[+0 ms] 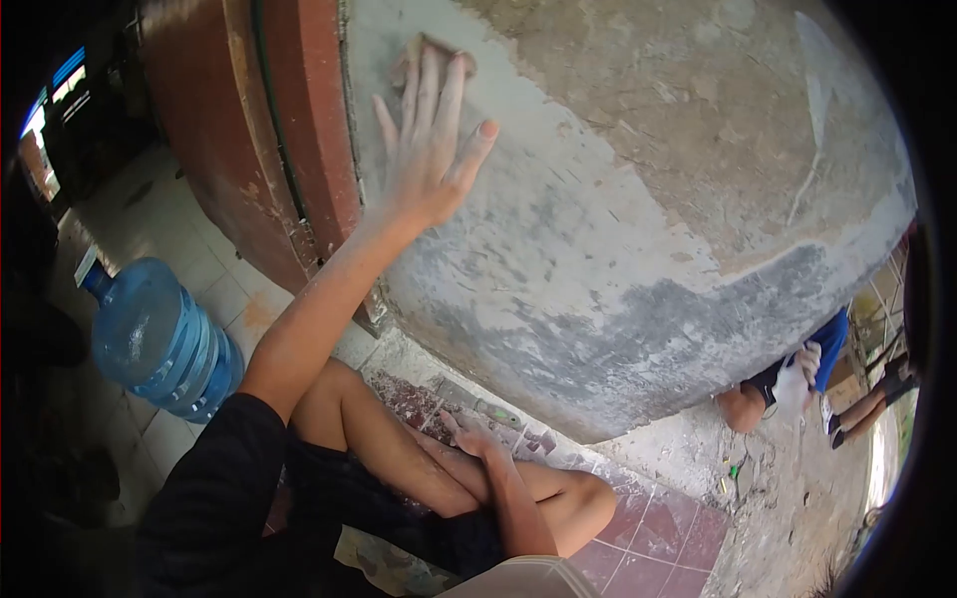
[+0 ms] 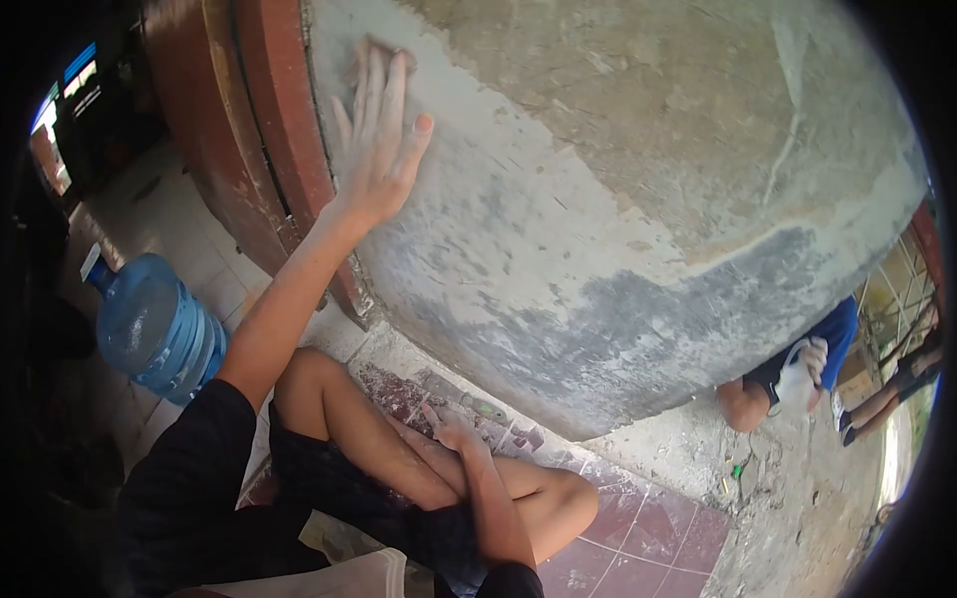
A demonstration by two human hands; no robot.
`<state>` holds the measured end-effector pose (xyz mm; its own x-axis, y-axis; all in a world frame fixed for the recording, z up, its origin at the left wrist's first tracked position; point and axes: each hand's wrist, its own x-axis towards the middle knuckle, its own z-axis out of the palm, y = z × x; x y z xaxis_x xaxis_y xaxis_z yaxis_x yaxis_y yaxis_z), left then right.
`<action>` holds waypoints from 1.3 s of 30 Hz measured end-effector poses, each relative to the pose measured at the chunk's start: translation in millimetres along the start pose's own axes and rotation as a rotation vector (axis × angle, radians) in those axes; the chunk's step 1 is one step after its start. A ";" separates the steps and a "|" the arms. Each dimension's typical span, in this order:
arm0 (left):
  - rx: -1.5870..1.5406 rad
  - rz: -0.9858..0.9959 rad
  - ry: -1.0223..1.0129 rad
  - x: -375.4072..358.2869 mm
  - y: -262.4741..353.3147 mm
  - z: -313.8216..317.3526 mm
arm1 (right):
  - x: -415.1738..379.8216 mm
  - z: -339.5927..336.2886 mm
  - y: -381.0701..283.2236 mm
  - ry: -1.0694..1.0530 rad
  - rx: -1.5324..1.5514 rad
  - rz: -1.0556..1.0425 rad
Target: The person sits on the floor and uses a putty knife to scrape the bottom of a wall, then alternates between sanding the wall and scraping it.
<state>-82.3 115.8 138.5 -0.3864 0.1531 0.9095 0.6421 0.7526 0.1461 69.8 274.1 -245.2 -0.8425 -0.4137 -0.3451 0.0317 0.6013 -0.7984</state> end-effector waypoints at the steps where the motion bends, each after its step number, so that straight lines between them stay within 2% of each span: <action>1: 0.058 -0.013 -0.023 -21.9 -4.1 8.7 | -0.8 1.9 4.8 0.039 -0.013 -0.038; 2: 0.111 -0.025 -0.045 -47.0 -7.0 20.5 | -1.3 5.0 11.0 0.073 0.007 -0.026; 5: 0.009 -0.103 -0.205 -153.1 0.4 49.8 | -2.0 6.0 18.3 0.165 -0.072 -0.130; 7: 0.003 -0.115 -0.239 -208.4 -3.5 56.8 | -6.1 2.3 8.9 0.064 -0.070 -0.167; 9: 0.185 -0.148 -0.535 -234.5 -13.5 58.8 | -7.7 0.5 0.1 0.075 -0.100 -0.206; 10: 0.189 -0.169 -0.525 -223.3 -10.0 51.8 | -12.9 0.0 -4.0 0.102 -0.105 -0.231; 12: 0.053 -0.163 -0.359 -181.5 -14.1 37.4 | -25.2 -7.0 -14.8 0.090 -0.082 -0.250; 14: 0.091 -0.107 -0.238 -114.6 -22.7 22.2 | -33.2 -18.9 -40.4 0.080 -0.063 -0.292; 15: 0.107 -0.092 -0.181 -76.2 -19.0 9.3 | -41.2 -28.0 -56.3 0.141 0.050 -0.333; 16: 0.115 -0.074 -0.128 -42.6 -14.5 -5.0 | -55.2 -39.5 -75.1 0.205 0.168 -0.365; 18: 0.107 -0.035 -0.067 3.3 -13.9 -21.9 | -116.6 -80.0 -162.5 0.363 0.237 -0.546; 20: 0.057 0.026 -0.050 -0.8 -5.3 -7.3 | -173.2 -107.1 -209.9 0.357 0.479 -0.889; 21: 0.042 0.018 -0.036 -18.1 -6.8 2.4 | -188.5 -112.9 -222.4 0.405 0.494 -0.866; 23: 0.010 0.001 -0.038 -66.4 -11.9 25.5 | -209.9 -116.9 -235.7 0.205 0.645 -1.361; 24: 0.004 -0.011 -0.046 -100.6 -16.2 38.4 | -215.9 -114.1 -235.5 0.249 0.631 -1.360; 26: -0.006 -0.086 -0.141 -170.5 -21.8 56.0 | -220.5 -106.3 -239.2 0.058 0.738 -1.476; 28: 0.020 -0.158 -0.305 -217.5 -25.1 53.5 | -220.4 -98.8 -237.8 0.046 0.750 -1.524; 30: 0.022 -0.189 -0.339 -230.3 -32.9 49.6 | -226.4 -90.0 -241.3 0.145 0.770 -1.592; 32: 0.014 -0.217 -0.368 -225.4 -37.2 50.8 | -228.1 -94.6 -247.1 0.119 0.775 -1.578; 33: 0.007 -0.204 -0.274 -207.5 -34.2 49.6 | -227.7 -95.7 -249.0 0.112 0.744 -1.579; 34: 0.002 -0.187 -0.175 -183.5 -32.5 47.7 | -226.9 -98.3 -251.5 0.104 0.708 -1.585; 36: 0.068 -0.021 -0.063 -117.4 -33.7 33.8 | -227.5 -106.3 -259.5 0.114 0.693 -1.611; 39: 0.029 -0.053 -0.029 -37.4 -5.8 5.4 | -231.7 -119.7 -271.2 0.130 0.645 -1.632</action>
<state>-75.2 109.2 101.5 -0.4386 0.1305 0.8891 0.6006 0.7786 0.1821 192.0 288.8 110.3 -0.2597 -0.1913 0.9465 -0.6505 -0.6897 -0.3179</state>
